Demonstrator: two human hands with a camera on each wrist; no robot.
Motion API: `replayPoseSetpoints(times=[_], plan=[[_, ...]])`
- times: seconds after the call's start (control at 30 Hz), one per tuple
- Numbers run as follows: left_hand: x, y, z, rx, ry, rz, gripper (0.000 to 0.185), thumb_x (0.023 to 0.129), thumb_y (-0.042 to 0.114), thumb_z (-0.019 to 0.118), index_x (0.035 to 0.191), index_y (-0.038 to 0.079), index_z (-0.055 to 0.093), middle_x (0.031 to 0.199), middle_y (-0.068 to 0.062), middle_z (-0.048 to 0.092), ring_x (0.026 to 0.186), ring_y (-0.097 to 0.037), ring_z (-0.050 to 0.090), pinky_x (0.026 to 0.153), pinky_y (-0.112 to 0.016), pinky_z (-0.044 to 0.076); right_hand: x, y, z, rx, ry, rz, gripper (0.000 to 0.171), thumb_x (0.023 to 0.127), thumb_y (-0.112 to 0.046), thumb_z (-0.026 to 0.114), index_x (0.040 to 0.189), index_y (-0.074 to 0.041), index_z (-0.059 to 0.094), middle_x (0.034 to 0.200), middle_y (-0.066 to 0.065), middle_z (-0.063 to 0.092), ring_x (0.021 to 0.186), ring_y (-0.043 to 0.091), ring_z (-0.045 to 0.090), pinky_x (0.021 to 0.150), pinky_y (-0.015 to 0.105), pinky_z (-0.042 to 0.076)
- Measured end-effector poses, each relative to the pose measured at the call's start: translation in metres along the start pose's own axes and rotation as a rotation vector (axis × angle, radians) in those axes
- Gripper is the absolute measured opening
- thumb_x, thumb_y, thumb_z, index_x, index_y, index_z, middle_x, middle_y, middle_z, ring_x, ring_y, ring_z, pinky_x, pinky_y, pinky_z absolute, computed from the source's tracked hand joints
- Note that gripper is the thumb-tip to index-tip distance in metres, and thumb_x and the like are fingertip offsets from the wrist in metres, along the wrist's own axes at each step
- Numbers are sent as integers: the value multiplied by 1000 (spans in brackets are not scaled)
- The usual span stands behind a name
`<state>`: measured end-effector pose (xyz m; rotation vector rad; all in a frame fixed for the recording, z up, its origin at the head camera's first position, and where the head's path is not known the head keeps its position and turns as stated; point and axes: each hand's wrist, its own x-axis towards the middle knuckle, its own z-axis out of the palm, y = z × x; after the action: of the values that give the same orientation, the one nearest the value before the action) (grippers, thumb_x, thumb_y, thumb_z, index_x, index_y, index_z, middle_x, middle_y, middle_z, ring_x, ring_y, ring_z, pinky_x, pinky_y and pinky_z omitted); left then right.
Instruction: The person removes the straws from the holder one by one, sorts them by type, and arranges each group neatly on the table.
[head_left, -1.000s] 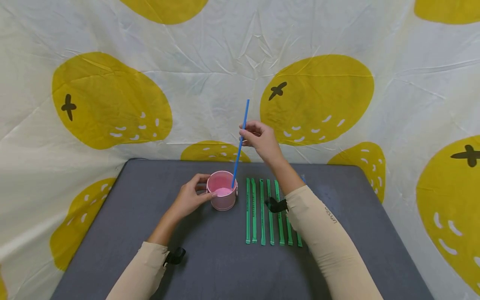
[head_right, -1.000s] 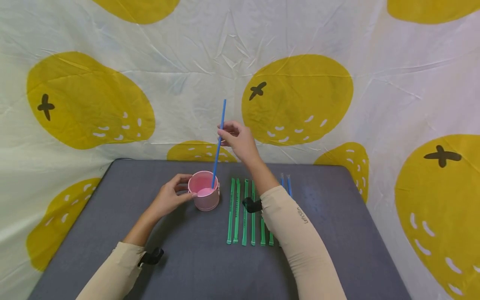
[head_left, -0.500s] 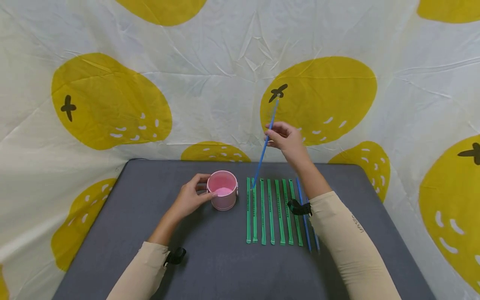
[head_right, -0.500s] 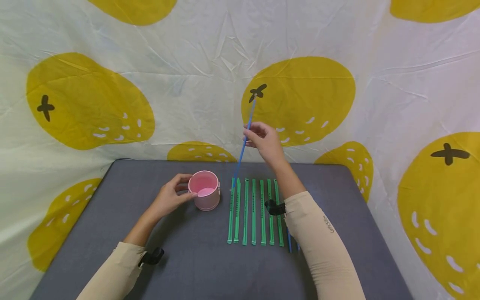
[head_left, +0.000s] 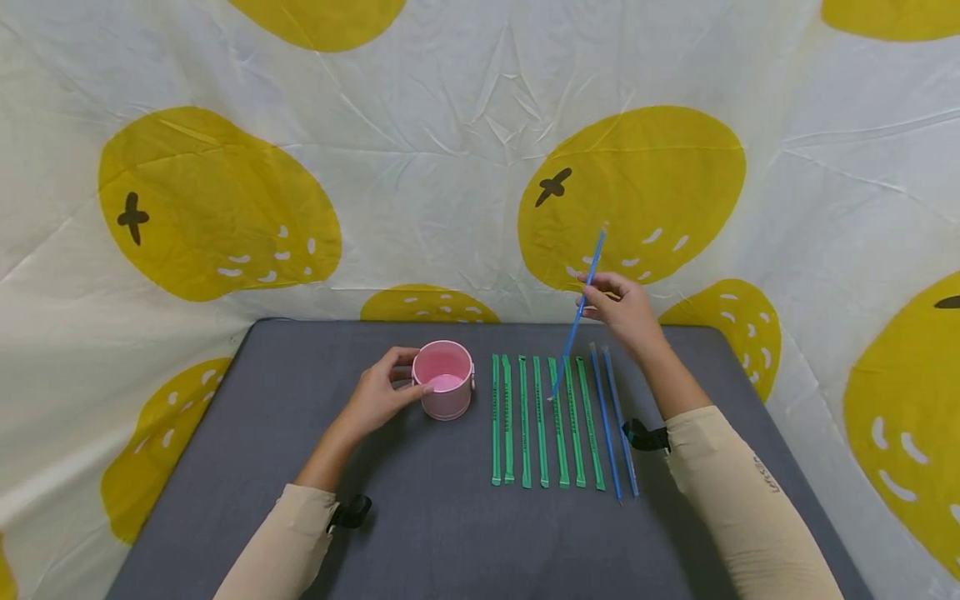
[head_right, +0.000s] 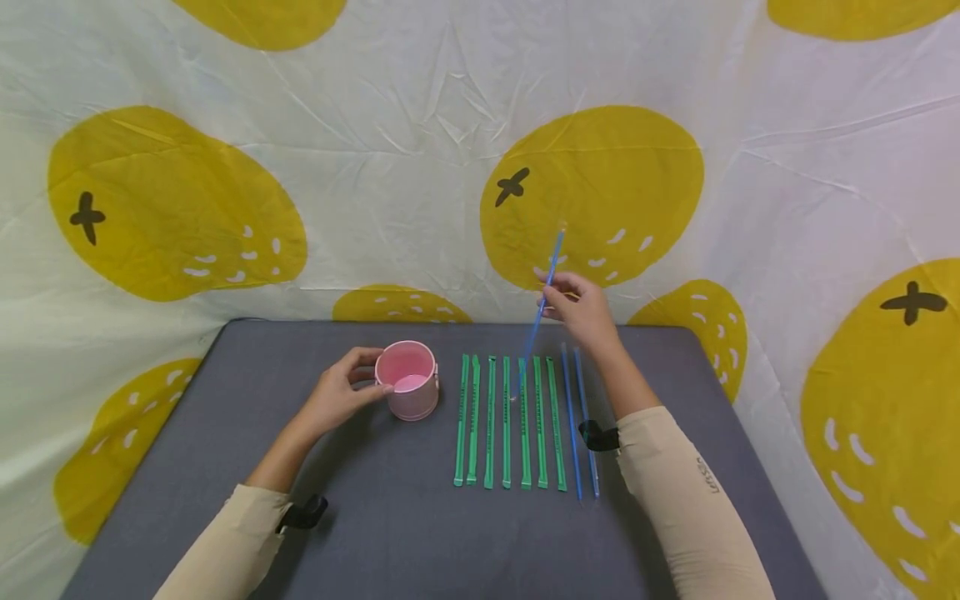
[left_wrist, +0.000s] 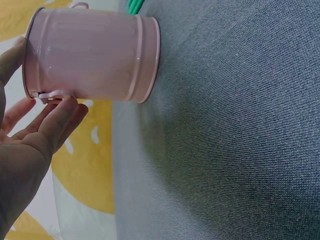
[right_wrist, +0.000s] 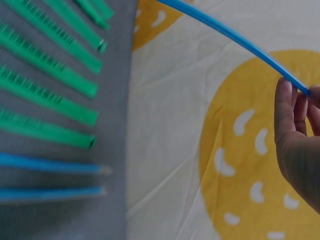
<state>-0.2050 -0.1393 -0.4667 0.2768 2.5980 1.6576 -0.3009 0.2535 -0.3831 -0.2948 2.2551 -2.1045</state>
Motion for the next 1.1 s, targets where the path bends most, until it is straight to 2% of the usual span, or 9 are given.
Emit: replayPoseSetpoints(times=[0.17,0.27,0.47,0.67,0.77,0.83,0.9,1.0,1.1], plan=[[-7,22,-5,-17,-16,-3,59,89,5,81,140,-5,53,136,-29,61,117,-48,66,96,-61,57,-10,10,-19,-88,1,40,24,105,-15,61,125,-1,64,107,-3,63,91,5,71,82,21,62],[-9,27,-6,-25,-16,2,58,89,5,81,139,-5,53,136,-30,60,118,-49,66,97,-62,56,-15,15,-30,-152,3,51,31,105,-19,61,129,1,63,104,-2,62,91,4,70,82,21,62],[-8,24,-4,-34,-11,5,60,88,6,82,140,-4,53,137,-30,60,119,-51,64,98,-63,55,-22,25,-50,-196,0,70,36,105,-19,61,132,6,61,104,-7,64,91,1,70,81,20,62],[-6,23,-4,-23,-15,0,61,88,7,82,140,-4,53,138,-30,59,119,-50,65,99,-62,55,-27,38,-69,-288,5,154,44,107,-21,58,140,9,56,99,-20,66,90,1,67,80,20,62],[-1,8,-2,-5,-13,6,61,88,15,84,141,2,54,138,-25,61,119,-46,66,97,-57,58,-31,45,-76,-344,3,206,45,108,-20,56,142,8,55,98,-21,65,89,0,66,80,22,63],[2,-2,-1,3,-9,13,62,88,19,85,141,5,55,138,-22,62,118,-44,67,96,-55,59,-34,50,-79,-381,-11,238,45,108,-21,56,143,9,54,103,-14,66,89,0,67,81,23,63],[5,-14,0,12,-3,21,63,87,22,86,140,9,56,137,-20,63,118,-42,68,96,-53,60,-37,55,-81,-418,-28,260,47,108,-22,56,142,10,54,110,3,69,89,0,66,82,26,63],[4,-15,0,11,-3,19,63,87,21,86,141,8,55,137,-21,63,117,-42,68,95,-53,60,-41,65,-86,-479,-58,282,47,108,-22,55,141,13,53,123,28,65,87,2,67,83,31,64],[4,-16,0,3,-6,16,64,86,21,86,140,7,55,137,-22,63,118,-43,68,96,-55,59,-45,77,-93,-523,-78,303,48,108,-21,55,140,15,51,127,36,61,85,7,69,82,36,65]])
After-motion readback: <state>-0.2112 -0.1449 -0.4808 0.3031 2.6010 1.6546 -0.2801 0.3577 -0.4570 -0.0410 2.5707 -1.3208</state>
